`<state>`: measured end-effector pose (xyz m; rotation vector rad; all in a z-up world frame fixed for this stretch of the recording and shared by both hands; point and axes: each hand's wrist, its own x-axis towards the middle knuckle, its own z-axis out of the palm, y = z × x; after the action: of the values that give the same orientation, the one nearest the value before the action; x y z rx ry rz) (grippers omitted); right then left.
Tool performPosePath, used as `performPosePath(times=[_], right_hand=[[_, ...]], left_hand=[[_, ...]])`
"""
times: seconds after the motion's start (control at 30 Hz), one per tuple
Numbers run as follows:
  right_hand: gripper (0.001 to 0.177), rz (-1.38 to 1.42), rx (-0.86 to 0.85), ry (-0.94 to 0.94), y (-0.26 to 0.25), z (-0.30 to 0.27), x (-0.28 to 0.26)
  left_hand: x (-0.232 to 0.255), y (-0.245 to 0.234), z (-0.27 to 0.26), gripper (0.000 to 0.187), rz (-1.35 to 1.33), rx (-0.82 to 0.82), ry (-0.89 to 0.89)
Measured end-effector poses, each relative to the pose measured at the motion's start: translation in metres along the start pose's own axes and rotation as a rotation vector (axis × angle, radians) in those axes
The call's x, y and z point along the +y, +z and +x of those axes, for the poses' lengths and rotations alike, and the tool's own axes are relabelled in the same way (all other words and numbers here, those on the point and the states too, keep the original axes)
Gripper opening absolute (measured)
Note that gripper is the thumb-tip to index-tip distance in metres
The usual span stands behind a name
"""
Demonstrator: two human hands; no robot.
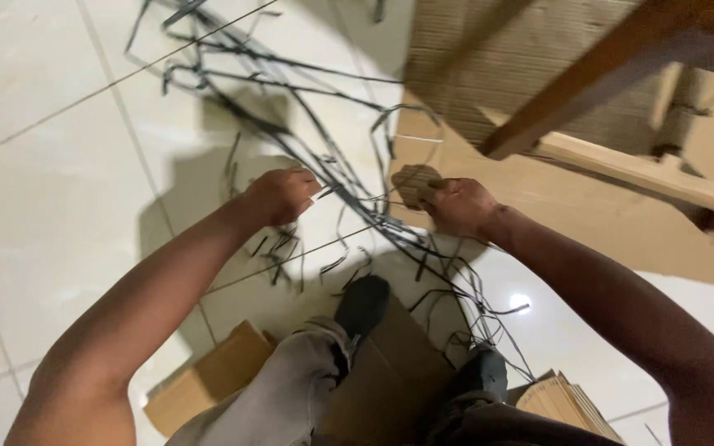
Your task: Tying plastic straps around the legs of a wooden chair to secure cardboard protection
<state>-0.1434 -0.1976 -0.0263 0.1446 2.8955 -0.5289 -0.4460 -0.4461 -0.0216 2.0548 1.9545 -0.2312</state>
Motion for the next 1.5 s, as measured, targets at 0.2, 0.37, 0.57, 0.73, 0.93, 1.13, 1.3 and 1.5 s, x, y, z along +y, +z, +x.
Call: performPosePath(times=[0.2, 0.37, 0.57, 0.73, 0.93, 1.13, 1.3, 1.5], right_hand=[[0.030, 0.051, 0.103, -0.129, -0.044, 0.028, -0.078], [0.029, 0.042, 0.106, -0.230, 0.039, 0.064, -0.069], [0.029, -0.056, 0.268, -0.393, 0.041, 0.108, -0.100], [0.026, -0.037, 0.299, -0.569, 0.052, 0.133, -0.130], [0.015, -0.156, 0.396, -0.735, 0.086, 0.140, -0.144], [0.034, 0.013, 0.141, -0.643, 0.043, 0.126, -0.148], [0.013, 0.813, 0.138, -0.281, 0.030, 0.116, -0.139], [0.021, 1.153, 0.154, 0.001, 0.020, 0.109, -0.116]], left_hand=[[0.010, 0.006, -0.050, 0.023, -0.027, -0.228, -0.144], [0.020, 0.008, -0.085, 0.026, -0.046, -0.258, -0.213], [0.031, 0.024, -0.114, 0.026, -0.055, -0.284, -0.268], [0.031, 0.046, -0.123, 0.026, -0.106, -0.269, -0.243], [0.034, 0.062, -0.122, 0.028, -0.089, -0.289, -0.291], [0.036, 0.041, -0.113, 0.027, -0.101, -0.240, -0.339], [0.046, -0.023, -0.094, 0.040, -0.540, 0.060, -0.467], [0.045, -0.033, -0.056, 0.021, -0.766, 0.114, -0.552]])
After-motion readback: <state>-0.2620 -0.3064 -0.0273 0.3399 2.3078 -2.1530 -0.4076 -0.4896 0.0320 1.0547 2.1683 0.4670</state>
